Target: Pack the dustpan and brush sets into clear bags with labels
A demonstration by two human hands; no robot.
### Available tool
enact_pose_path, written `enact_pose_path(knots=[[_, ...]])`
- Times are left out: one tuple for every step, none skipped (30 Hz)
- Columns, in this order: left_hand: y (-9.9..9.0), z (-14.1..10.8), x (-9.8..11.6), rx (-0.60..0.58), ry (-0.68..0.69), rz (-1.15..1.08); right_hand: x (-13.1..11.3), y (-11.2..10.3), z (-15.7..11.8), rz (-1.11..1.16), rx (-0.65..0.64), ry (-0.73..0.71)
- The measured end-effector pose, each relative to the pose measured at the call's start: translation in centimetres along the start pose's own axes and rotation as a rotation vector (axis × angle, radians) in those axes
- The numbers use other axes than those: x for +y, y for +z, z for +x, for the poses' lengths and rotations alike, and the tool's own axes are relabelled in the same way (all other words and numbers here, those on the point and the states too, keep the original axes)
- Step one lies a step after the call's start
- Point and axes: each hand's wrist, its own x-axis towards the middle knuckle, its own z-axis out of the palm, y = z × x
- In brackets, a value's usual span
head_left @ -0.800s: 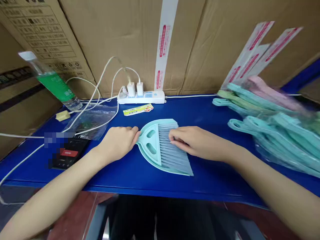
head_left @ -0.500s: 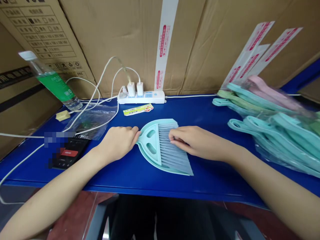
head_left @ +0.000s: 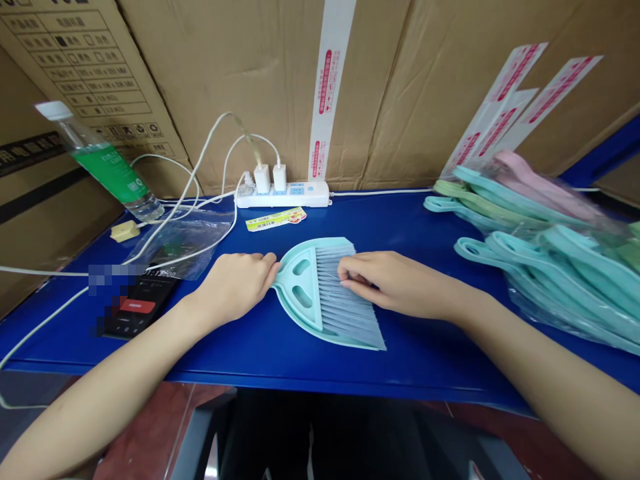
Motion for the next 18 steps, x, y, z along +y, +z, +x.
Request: enact_pose_path(knots=[[-0.04, -0.01, 0.0, -0.003, -0.002, 0.001, 0.07, 0.0, -0.01, 0.003, 0.0, 0.004], [-0.07, -0.03, 0.01, -0.005, -0.004, 0.002, 0.13, 0.0, 0.0, 0.006, -0.001, 0.009], [-0.08, -0.04, 0.03, -0.007, -0.006, 0.001, 0.18, 0.0, 0.01, 0.007, -0.002, 0.012], [-0.09, -0.04, 0.06, -0.01, -0.008, -0.001, 0.21, 0.0, 0.03, 0.008, -0.003, 0.015], [-0.08, -0.05, 0.1, -0.012, -0.01, -0.003, 0.23, 0.0, 0.05, 0.009, -0.005, 0.016], [-0.07, -0.04, 0.13, -0.012, -0.012, -0.004, 0.24, 0.0, 0.08, 0.009, -0.006, 0.017], [-0.04, -0.03, 0.16, -0.012, -0.013, -0.004, 0.25, 0.01, 0.11, 0.01, -0.007, 0.017], [-0.02, -0.02, 0.18, -0.01, -0.013, -0.004, 0.25, 0.01, 0.14, 0.012, -0.006, 0.016], [0.0, -0.02, 0.19, -0.009, -0.013, -0.004, 0.26, 0.02, 0.15, 0.013, -0.006, 0.014], [0.02, -0.01, 0.18, -0.008, -0.013, -0.005, 0.27, 0.04, 0.16, 0.014, -0.006, 0.012], [0.02, -0.02, 0.16, -0.008, -0.013, -0.007, 0.28, 0.06, 0.16, 0.013, -0.006, 0.01], [0.01, -0.02, 0.14, -0.007, -0.012, -0.01, 0.29, 0.07, 0.15, 0.012, -0.006, 0.011], [-0.01, -0.03, 0.12, -0.006, -0.013, -0.013, 0.3, 0.08, 0.13, 0.01, -0.006, 0.012], [-0.04, -0.04, 0.1, -0.007, -0.011, -0.015, 0.31, 0.08, 0.11, 0.009, -0.005, 0.013], [-0.08, -0.05, 0.09, -0.008, -0.01, -0.015, 0.31, 0.08, 0.09, 0.008, -0.005, 0.014], [-0.12, -0.05, 0.09, -0.011, -0.01, -0.015, 0.32, 0.07, 0.07, 0.008, -0.005, 0.014], [-0.16, -0.05, 0.1, -0.015, -0.009, -0.014, 0.31, 0.06, 0.06, 0.008, -0.005, 0.013], [-0.19, -0.04, 0.12, -0.019, -0.011, -0.011, 0.31, 0.04, 0.06, 0.007, -0.006, 0.011]])
